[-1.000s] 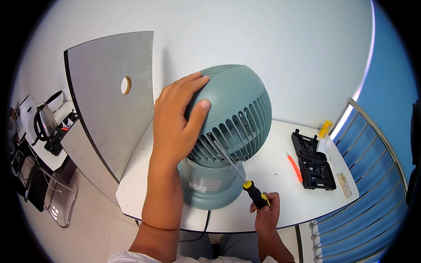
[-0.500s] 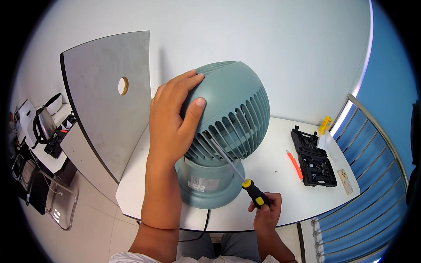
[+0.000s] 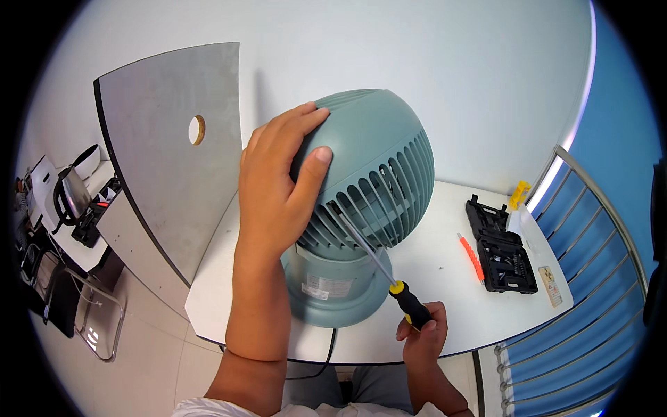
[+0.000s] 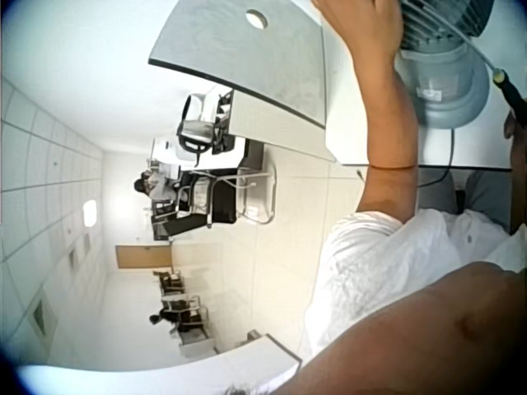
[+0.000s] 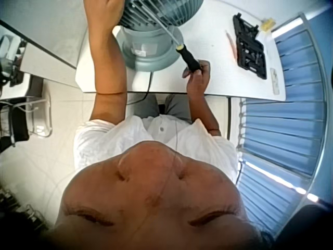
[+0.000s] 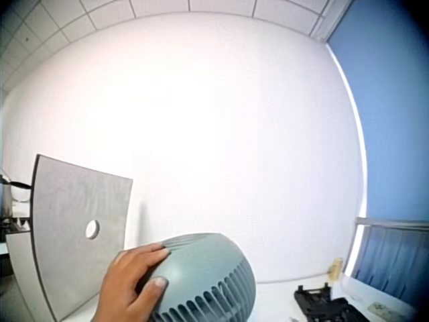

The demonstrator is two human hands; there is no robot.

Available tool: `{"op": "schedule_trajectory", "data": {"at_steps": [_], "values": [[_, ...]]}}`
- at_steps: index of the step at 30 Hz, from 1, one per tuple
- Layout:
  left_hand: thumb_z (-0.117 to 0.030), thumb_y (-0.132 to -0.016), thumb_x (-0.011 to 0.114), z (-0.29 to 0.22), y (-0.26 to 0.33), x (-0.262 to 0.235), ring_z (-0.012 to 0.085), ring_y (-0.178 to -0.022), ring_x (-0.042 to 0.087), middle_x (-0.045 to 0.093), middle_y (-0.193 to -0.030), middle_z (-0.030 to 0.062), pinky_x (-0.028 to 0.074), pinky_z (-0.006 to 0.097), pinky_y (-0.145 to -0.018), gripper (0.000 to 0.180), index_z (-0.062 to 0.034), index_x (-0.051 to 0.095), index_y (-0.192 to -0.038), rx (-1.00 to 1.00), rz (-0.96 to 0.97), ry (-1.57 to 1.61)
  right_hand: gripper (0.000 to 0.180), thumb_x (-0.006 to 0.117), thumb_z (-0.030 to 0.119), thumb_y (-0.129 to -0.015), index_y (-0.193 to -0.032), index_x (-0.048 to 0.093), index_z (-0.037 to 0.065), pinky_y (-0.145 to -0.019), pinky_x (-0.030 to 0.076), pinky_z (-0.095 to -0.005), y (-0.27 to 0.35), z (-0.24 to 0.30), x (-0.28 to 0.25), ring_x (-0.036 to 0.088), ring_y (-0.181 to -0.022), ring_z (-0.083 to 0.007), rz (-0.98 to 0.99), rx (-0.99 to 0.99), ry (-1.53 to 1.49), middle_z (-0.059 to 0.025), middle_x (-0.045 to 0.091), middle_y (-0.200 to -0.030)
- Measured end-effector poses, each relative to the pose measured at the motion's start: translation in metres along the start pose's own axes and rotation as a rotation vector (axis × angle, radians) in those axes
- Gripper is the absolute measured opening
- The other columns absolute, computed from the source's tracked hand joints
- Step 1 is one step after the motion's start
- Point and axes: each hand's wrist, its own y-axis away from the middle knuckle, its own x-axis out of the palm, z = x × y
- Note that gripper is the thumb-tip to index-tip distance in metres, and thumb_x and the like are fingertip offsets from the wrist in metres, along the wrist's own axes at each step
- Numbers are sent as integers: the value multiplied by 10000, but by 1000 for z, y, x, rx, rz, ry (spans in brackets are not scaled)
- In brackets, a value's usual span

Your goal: The person uses a screwdriver to tighten screws on the front grill of a teal desk fan. They rotate the fan to access different screw locations and continue securing the grill to the fan body.

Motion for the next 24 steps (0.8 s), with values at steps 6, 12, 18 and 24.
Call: {"op": "schedule_trajectory", "data": {"at_steps": [6, 12, 18, 24], "values": [[-286, -906, 606, 0, -1, 0, 312, -1148, 566, 651, -1238, 126, 408, 416, -998, 348, -65, 665, -1167, 4, 0, 1, 594, 718, 477, -879, -1184, 410, 71, -683, 505, -293, -4, -3, 5, 591, -759, -151, 35, 38, 51, -84, 576, -964], [-281, -903, 609, 2, -1, 2, 321, -1137, 573, 661, -1214, 140, 418, 420, -987, 342, -60, 668, -1157, 21, -23, 20, 479, 674, 411, -922, -1133, 420, 64, -621, 502, -305, -2, -9, 9, 579, -700, -167, -118, -216, 71, -91, 523, -952], [-286, -900, 611, 2, -1, 2, 322, -1137, 573, 662, -1215, 138, 420, 421, -984, 344, -60, 668, -1153, 32, -23, -5, 571, 470, 610, -973, -1102, 446, 54, -539, 428, -283, -10, -2, -5, 497, -624, -140, 54, 259, -30, -67, 513, -929], [-290, -902, 607, 2, 0, 2, 317, -1135, 570, 660, -1219, 138, 418, 414, -982, 347, -61, 668, -1155, 35, -16, 1, 565, 690, 464, -903, -1151, 382, 61, -675, 525, -301, -7, -8, 11, 580, -765, -165, 36, -86, 40, -106, 504, -980]]}}
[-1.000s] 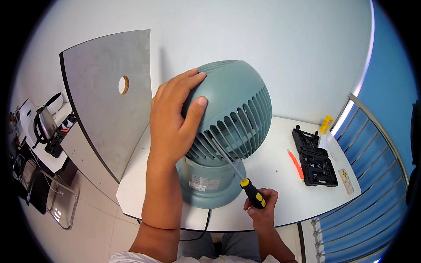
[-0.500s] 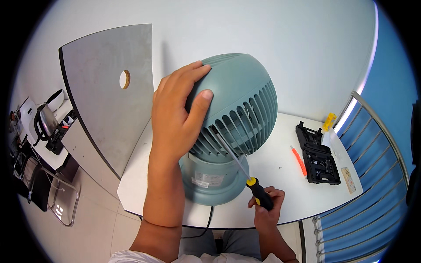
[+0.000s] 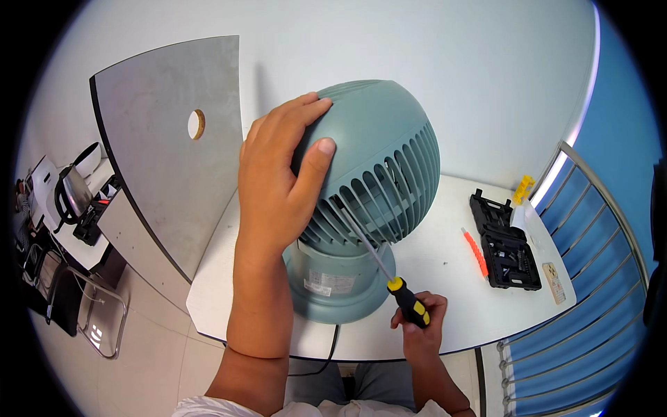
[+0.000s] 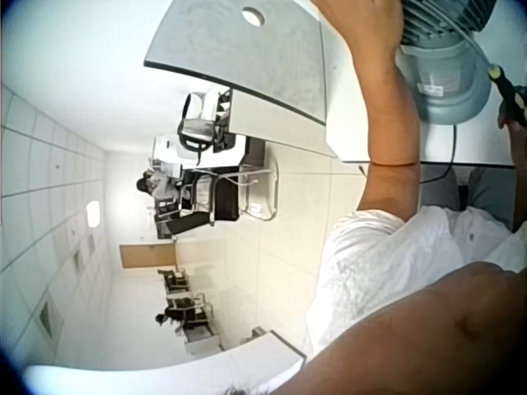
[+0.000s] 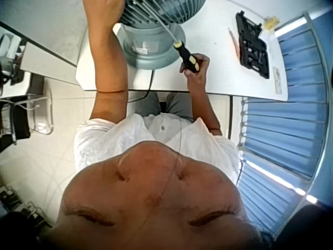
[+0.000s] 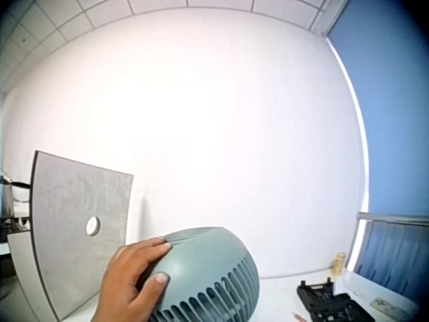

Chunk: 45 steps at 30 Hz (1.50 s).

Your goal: The person uses a screwdriver to tighten screws on the front grill of a teal desk fan. They rotate the fan to access different screw locations and continue securing the grill to the fan body.

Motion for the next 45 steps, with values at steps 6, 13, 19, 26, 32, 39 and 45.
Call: {"op": "schedule_trajectory", "data": {"at_steps": [6, 13, 19, 26, 32, 39, 45], "values": [[-296, -906, 600, 1, 0, 1, 314, -1134, 569, 657, -1224, 137, 418, 411, -979, 348, -63, 669, -1155, -2, -8, 11, 525, 558, 565, -955, -1056, 445, 62, -535, 442, -268, 0, 8, -3, 512, -611, -116, -131, -45, 29, -55, 502, -833], [-291, -902, 607, 0, 0, 0, 316, -1122, 575, 658, -1220, 138, 420, 412, -981, 347, -61, 669, -1154, -1, -9, 2, 437, 593, 446, -969, -1122, 405, 83, -602, 451, -282, -3, 3, -3, 525, -674, -146, -13, 188, -68, -75, 527, -928], [-276, -900, 612, 3, 0, 2, 319, -1111, 578, 663, -1209, 141, 433, 411, -969, 337, -60, 669, -1151, 9, -15, 45, 447, 668, 350, -940, -1151, 369, 92, -668, 482, -313, 3, -2, -15, 562, -736, -167, 95, 182, -199, -83, 546, -896], [-270, -903, 608, 1, 0, 3, 316, -1105, 579, 666, -1204, 141, 428, 407, -977, 333, -55, 666, -1150, 5, -11, 33, 517, 632, 457, -949, -1168, 382, 61, -691, 490, -291, -2, 5, -16, 565, -762, -128, -27, 298, -171, -72, 550, -869], [-277, -910, 603, 1, -1, 3, 310, -1108, 579, 665, -1208, 138, 417, 410, -986, 330, -59, 668, -1149, 7, -16, 26, 537, 674, 463, -918, -1143, 422, 45, -680, 486, -249, 2, 4, -1, 566, -749, -128, -103, 38, 134, -70, 527, -911], [-286, -907, 605, 0, 0, 3, 306, -1118, 577, 666, -1209, 129, 415, 409, -984, 332, -69, 671, -1149, 4, -15, 6, 497, 367, 561, -1028, -1057, 457, 73, -583, 392, -256, -10, 14, -23, 480, -600, -130, 156, 612, -297, -27, 485, -696], [-289, -901, 607, 0, 1, 2, 308, -1126, 573, 662, -1216, 129, 416, 409, -981, 340, -69, 670, -1154, -4, -11, 10, 351, 632, 272, -935, -1108, 388, 89, -720, 497, -367, -5, 11, -11, 584, -775, -200, 50, 362, -305, -95, 505, -982]]}}
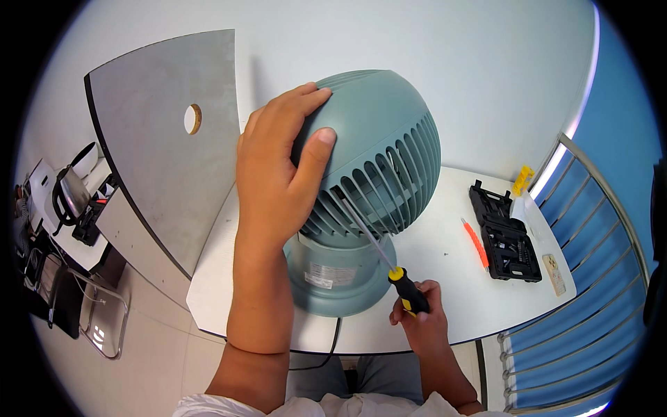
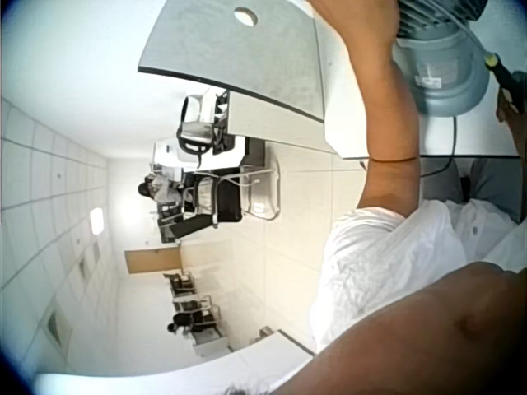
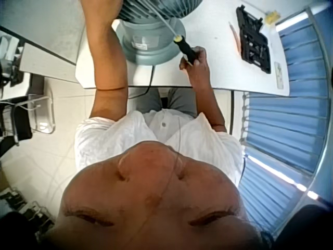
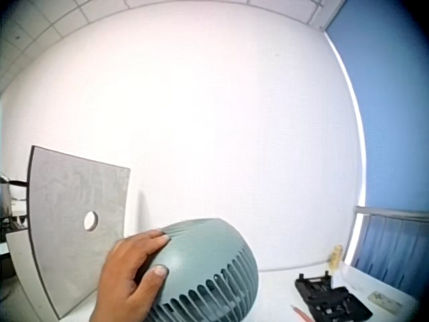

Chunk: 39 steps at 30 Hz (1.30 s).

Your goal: The person uses a screwdriver to tighten screws on the front grill of a teal desk fan. They rotate the fan to access different screw locations and continue securing the grill to the fan body.

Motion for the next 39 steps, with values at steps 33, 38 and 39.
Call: {"op": "schedule_trajectory", "data": {"at_steps": [33, 38, 39], "values": [[-305, -908, 591, -4, 1, 1, 309, -1148, 563, 655, -1230, 123, 393, 416, -999, 355, -70, 664, -1164, -13, 4, -16, 466, 751, 249, -871, -1146, 427, 60, -735, 502, -277, 2, -5, 3, 590, -797, -164, -18, -125, 132, -80, 513, -962], [-311, -911, 587, 0, 0, 2, 315, -1140, 562, 655, -1226, 123, 396, 419, -989, 353, -72, 661, -1161, 11, 2, -28, 549, 729, 401, -890, -1164, 457, 11, -707, 488, -256, 4, -17, 5, 572, -768, -121, -249, -534, 535, -80, 536, -957], [-314, -913, 584, 0, 1, 2, 316, -1139, 562, 655, -1224, 123, 396, 419, -988, 353, -73, 661, -1160, 13, 0, -39, 568, 716, 439, -897, -1159, 462, 3, -693, 481, -251, 3, -17, 5, 565, -753, -112, -286, -599, 589, -77, 540, -944]]}}
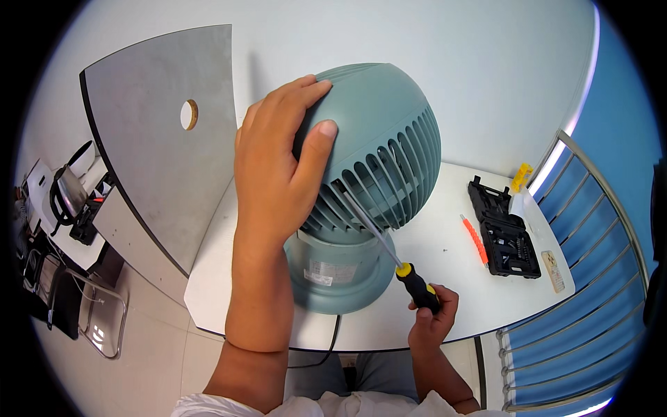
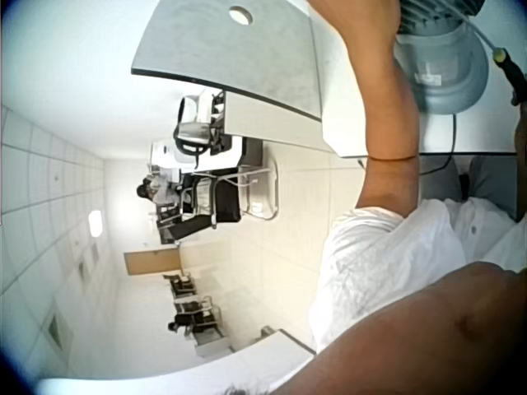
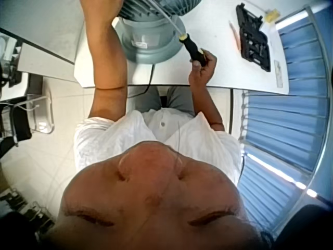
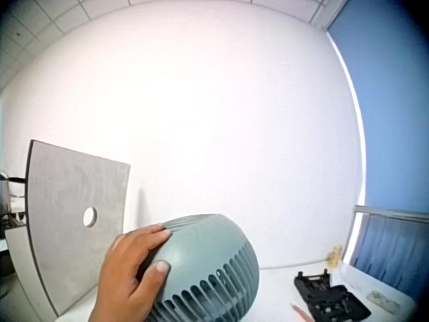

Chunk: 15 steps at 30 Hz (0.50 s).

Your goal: The person uses a screwdriver to tighten screws on the front grill of a teal desk fan. They rotate the fan to access different screw locations and continue securing the grill to the fan body.

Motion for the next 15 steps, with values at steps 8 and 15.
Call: {"op": "schedule_trajectory", "data": {"at_steps": [8, 15], "values": [[-323, -919, 570, 0, 0, 1, 321, -1143, 557, 644, -1241, 124, 395, 420, -984, 358, -76, 657, -1164, 6, 12, -36, 522, 641, 493, -928, -1115, 461, 40, -580, 406, -277, -12, 14, -10, 411, -565, -70, 178, 319, -302, -1, 461, -664], [-306, -914, 576, -2, -1, 1, 322, -1140, 558, 645, -1237, 128, 401, 423, -983, 352, -72, 656, -1164, 11, 14, -32, 313, 574, 312, -974, -1105, 463, 52, -616, 402, -297, -13, 20, -11, 406, -576, -89, 252, 589, -589, -23, 482, -699]]}}
